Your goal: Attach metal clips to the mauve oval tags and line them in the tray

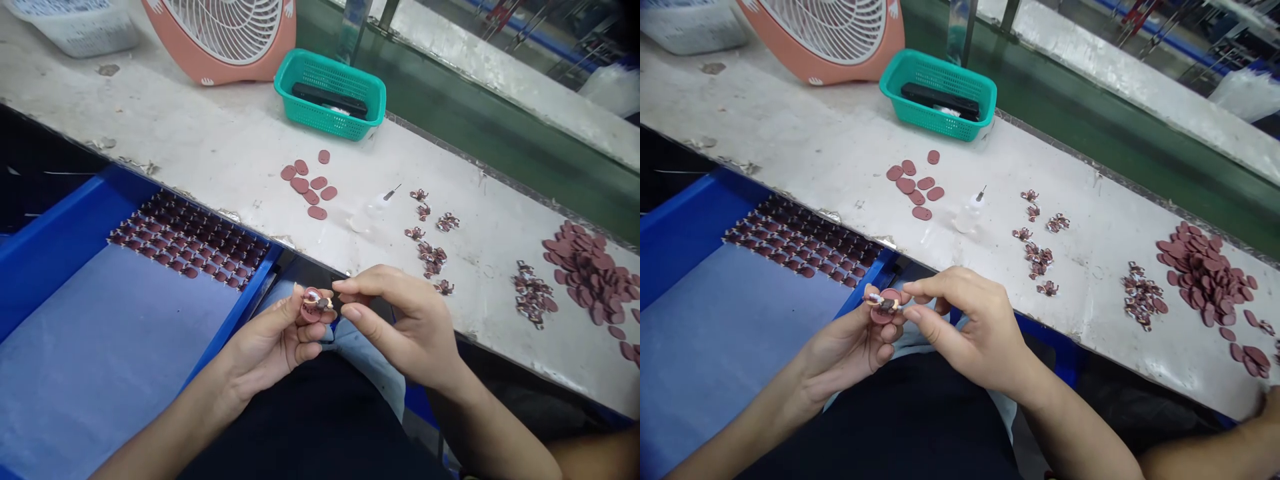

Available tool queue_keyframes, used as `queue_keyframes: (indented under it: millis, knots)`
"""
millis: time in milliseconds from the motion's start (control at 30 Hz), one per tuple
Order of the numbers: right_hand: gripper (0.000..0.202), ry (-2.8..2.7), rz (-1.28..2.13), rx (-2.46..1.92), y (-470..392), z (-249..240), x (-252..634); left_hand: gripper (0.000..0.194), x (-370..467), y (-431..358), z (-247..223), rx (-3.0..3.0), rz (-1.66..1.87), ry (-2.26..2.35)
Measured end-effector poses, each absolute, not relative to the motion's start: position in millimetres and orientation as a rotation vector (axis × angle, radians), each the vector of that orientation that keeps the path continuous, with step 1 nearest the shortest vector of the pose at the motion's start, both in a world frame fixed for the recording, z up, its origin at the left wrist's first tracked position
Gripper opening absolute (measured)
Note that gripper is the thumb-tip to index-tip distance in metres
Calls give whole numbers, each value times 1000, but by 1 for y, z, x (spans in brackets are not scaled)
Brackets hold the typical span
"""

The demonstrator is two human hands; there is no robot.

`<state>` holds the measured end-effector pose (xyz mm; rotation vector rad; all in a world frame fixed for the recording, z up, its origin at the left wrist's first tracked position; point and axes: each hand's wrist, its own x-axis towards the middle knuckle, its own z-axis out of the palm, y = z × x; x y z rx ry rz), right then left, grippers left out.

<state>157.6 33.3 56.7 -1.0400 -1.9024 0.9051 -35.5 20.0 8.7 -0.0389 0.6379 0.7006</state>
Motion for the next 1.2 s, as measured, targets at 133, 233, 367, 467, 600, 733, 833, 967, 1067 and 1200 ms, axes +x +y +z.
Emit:
queue_keyframes:
  millis: [133, 233, 367, 467, 600, 733, 833, 967, 1067, 1200]
  knots:
    - [19, -1870, 926, -1059, 33, 56, 153, 17, -37, 20, 7, -59, 705, 619]
    - [21, -1873, 946, -1059, 33, 56, 148, 20, -37, 19, 5, -47, 695, 611]
    - [20, -1868, 957, -1061, 35, 55, 143, 26, -39, 18, 2, -37, 706, 588]
    - [17, -1853, 985, -1070, 37, 54, 141, 29, -41, 19, -1, -13, 712, 613]
    - [16, -1824, 967, -1072, 38, 51, 136, 38, -43, 23, -2, 54, 696, 650]
    - [17, -1853, 631, -1067, 40, 38, 125, 47, -44, 25, 1, 127, 839, 858]
    - [21, -1925, 263, -1042, 43, 20, 113, 37, -45, 22, 3, 244, 1144, 1085]
    - [25, -2052, 33, -934, 48, -3, 96, 30, -47, 19, 2, 383, 1264, 1191]
    - [24, -2104, 98, -899, 52, -14, 81, 23, -54, 20, -1, 399, 1293, 1239]
    - [16, -2158, 183, -891, 55, -20, 62, 25, -67, 19, -11, 397, 1287, 1357]
